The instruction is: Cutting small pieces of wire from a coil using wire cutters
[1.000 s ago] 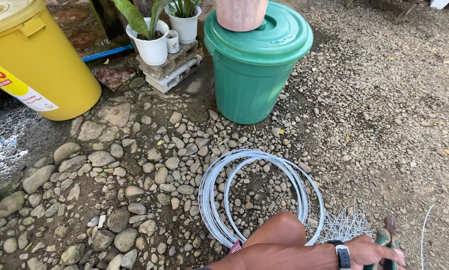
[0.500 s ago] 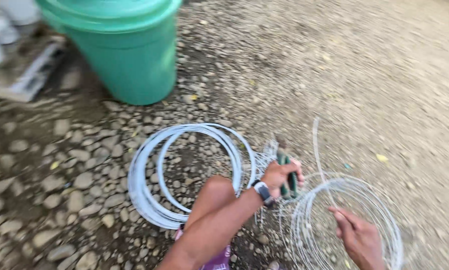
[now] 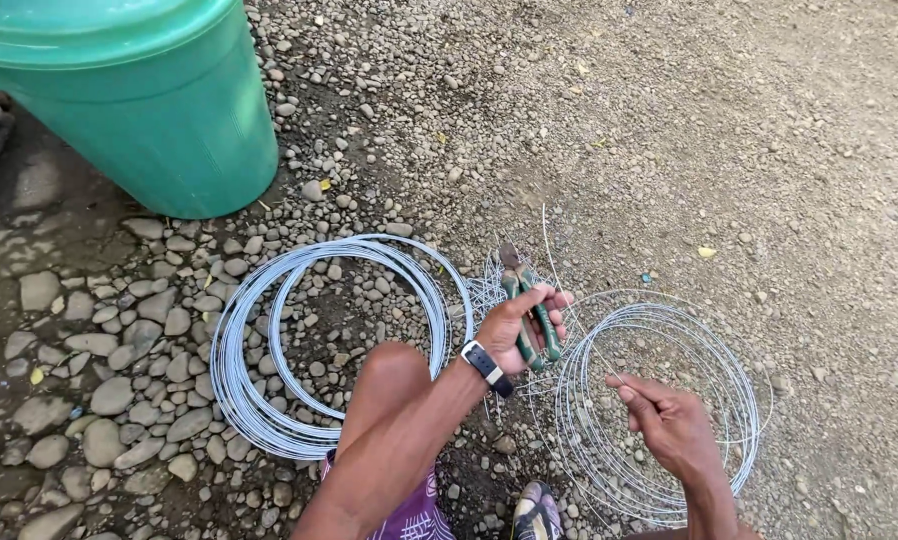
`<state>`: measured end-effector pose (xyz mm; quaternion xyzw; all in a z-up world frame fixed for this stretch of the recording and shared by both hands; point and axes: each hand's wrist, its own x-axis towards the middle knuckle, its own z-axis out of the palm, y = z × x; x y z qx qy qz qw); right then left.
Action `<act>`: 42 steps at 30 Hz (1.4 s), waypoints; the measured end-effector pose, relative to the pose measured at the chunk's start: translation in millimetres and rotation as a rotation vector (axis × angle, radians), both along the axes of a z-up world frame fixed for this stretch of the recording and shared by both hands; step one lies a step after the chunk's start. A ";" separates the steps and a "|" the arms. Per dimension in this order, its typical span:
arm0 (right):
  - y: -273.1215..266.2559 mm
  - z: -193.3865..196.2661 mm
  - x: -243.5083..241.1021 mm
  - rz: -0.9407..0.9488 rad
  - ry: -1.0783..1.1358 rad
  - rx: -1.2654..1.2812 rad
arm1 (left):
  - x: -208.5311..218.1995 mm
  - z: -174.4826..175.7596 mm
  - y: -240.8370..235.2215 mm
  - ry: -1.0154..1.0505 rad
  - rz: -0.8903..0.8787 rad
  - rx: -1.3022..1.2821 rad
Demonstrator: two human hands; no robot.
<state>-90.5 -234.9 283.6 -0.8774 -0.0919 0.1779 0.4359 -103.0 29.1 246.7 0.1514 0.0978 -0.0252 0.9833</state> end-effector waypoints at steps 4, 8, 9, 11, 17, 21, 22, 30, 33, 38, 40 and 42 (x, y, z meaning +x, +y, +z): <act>-3.6 -0.9 -2.6 0.031 -0.006 0.026 | -0.8 -4.1 0.6 -0.031 -0.018 0.031; -3.6 4.1 -6.3 0.025 0.012 -0.035 | -6.9 4.0 1.4 -0.029 -0.062 0.047; -4.2 2.7 -5.5 0.031 0.004 -0.034 | -7.7 4.1 2.0 -0.070 -0.057 0.027; -3.4 8.0 -7.5 0.032 -0.002 -0.031 | -10.1 2.1 4.5 -0.109 -0.057 0.009; -15.1 15.0 -6.3 0.063 -0.457 -0.253 | -24.4 -6.7 9.1 -0.149 -0.267 0.009; -23.4 28.3 -0.5 0.236 -1.054 -0.127 | -51.0 11.4 8.4 -0.152 -0.336 0.381; -23.8 33.7 -1.4 0.231 -1.116 -0.116 | -56.9 15.3 8.5 -0.220 -0.384 0.543; -16.3 19.9 -7.4 0.157 -1.073 -0.052 | -68.5 -1.1 -4.0 -0.405 -0.663 0.845; -18.9 33.8 -6.4 0.170 -1.032 -0.087 | -66.0 7.9 -3.0 -0.359 -0.527 0.917; -47.7 4.7 6.5 0.214 -0.810 -0.021 | -45.6 -25.4 5.3 -0.076 -0.200 0.747; -43.8 10.9 2.1 0.150 -0.592 -0.030 | -41.0 -11.4 13.4 0.128 -0.175 0.738; -37.3 4.7 1.6 0.013 -0.512 -0.164 | -40.5 -15.7 9.4 0.123 -0.246 1.056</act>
